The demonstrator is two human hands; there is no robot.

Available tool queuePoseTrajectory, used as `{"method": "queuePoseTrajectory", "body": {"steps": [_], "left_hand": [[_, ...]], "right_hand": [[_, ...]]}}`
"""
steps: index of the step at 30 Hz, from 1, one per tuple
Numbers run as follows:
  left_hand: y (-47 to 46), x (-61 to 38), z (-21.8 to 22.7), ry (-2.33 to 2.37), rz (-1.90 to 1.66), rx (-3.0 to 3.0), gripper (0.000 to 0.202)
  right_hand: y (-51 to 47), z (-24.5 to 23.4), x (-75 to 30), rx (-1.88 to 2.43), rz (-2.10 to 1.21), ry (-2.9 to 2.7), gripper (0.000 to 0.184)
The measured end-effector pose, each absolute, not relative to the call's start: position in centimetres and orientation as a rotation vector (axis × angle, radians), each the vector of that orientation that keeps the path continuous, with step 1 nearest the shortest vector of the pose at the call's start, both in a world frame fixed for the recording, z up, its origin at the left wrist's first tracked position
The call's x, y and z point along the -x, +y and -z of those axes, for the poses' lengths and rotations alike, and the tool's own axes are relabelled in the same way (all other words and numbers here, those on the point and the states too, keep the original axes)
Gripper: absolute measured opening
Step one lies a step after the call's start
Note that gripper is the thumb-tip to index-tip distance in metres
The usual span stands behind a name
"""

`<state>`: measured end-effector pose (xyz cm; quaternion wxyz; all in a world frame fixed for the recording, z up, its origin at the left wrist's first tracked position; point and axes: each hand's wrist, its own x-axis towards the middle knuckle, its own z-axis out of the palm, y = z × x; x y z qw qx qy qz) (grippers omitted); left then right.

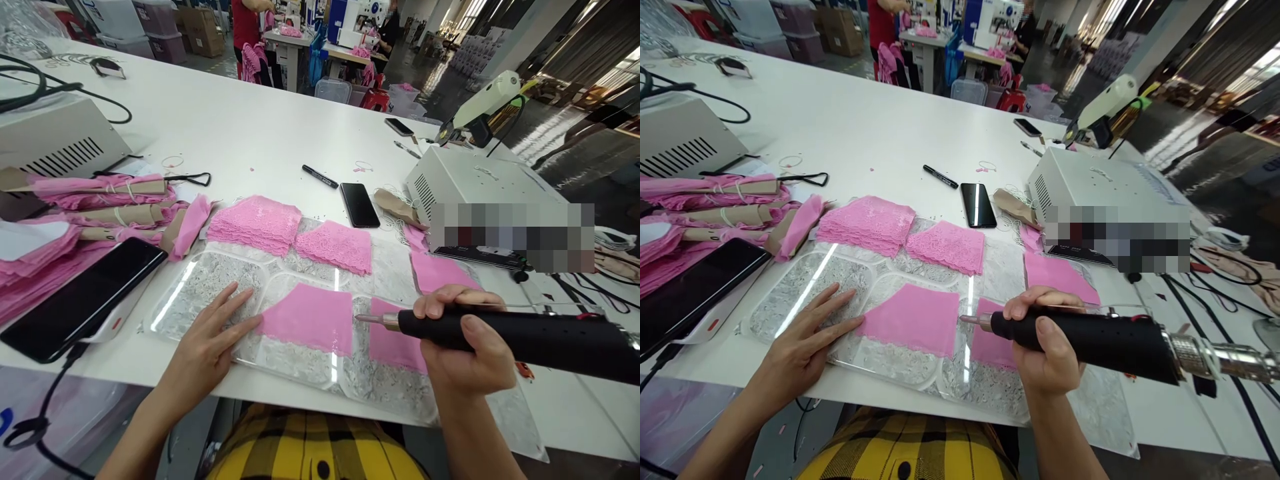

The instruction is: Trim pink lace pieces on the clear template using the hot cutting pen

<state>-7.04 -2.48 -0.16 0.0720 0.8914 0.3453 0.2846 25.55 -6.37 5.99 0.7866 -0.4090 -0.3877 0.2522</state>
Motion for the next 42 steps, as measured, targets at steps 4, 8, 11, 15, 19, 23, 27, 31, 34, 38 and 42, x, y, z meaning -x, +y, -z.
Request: {"method": "queuePoseTrajectory", "body": {"steps": [4, 8, 11, 15, 19, 23, 27, 31, 34, 38, 42], "left_hand": [[-2.4, 7.0, 0.2, 1.046, -0.849, -2.676, 0.056], [-2.4, 6.9, 0.2, 1.04, -0.855, -2.674, 0.056], [-2.4, 7.0, 0.2, 1.041, -0.866, -2.671, 0.056], [-2.4, 6.9, 0.0, 1.044, -0.876, -2.677, 0.058], [-2.5, 6.8, 0.0, 1.045, -0.875, -2.685, 0.058], [-2.6, 6.8, 0.0, 1.04, -0.859, -2.67, 0.056], [-2.6, 6.8, 0.1, 1.054, -0.856, -2.669, 0.054], [-2.6, 6.8, 0.0, 1.052, -0.864, -2.67, 0.054], [-2.6, 6.8, 0.0, 1.049, -0.858, -2.673, 0.055], [-2.5, 6.9, 0.1, 1.048, -0.868, -2.665, 0.056], [-2.4, 6.9, 0.2, 1.048, -0.886, -2.672, 0.055]], "right_hand": [[-6.1, -5.7, -25.5, 0.875, -0.561, -0.824, 0.011], [-6.0, -5.6, -25.3, 0.886, -0.553, -0.85, 0.009], [-5.9, -5.7, -25.1, 0.89, -0.551, -0.853, 0.006], [-5.9, -5.9, -25.0, 0.897, -0.547, -0.849, 0.007], [-6.3, -6.2, -25.2, 0.888, -0.53, -0.826, 0.009], [-7.3, -6.3, -25.3, 0.885, -0.561, -0.833, 0.012], [-8.2, -6.2, -25.1, 0.888, -0.608, -0.868, 0.013], [-8.3, -6.1, -24.9, 0.892, -0.616, -0.864, 0.012], [-8.2, -5.9, -24.8, 0.888, -0.619, -0.867, 0.012], [-8.1, -5.7, -24.7, 0.885, -0.624, -0.902, 0.009], [-8.2, -5.9, -25.0, 0.898, -0.616, -0.883, 0.01]]}}
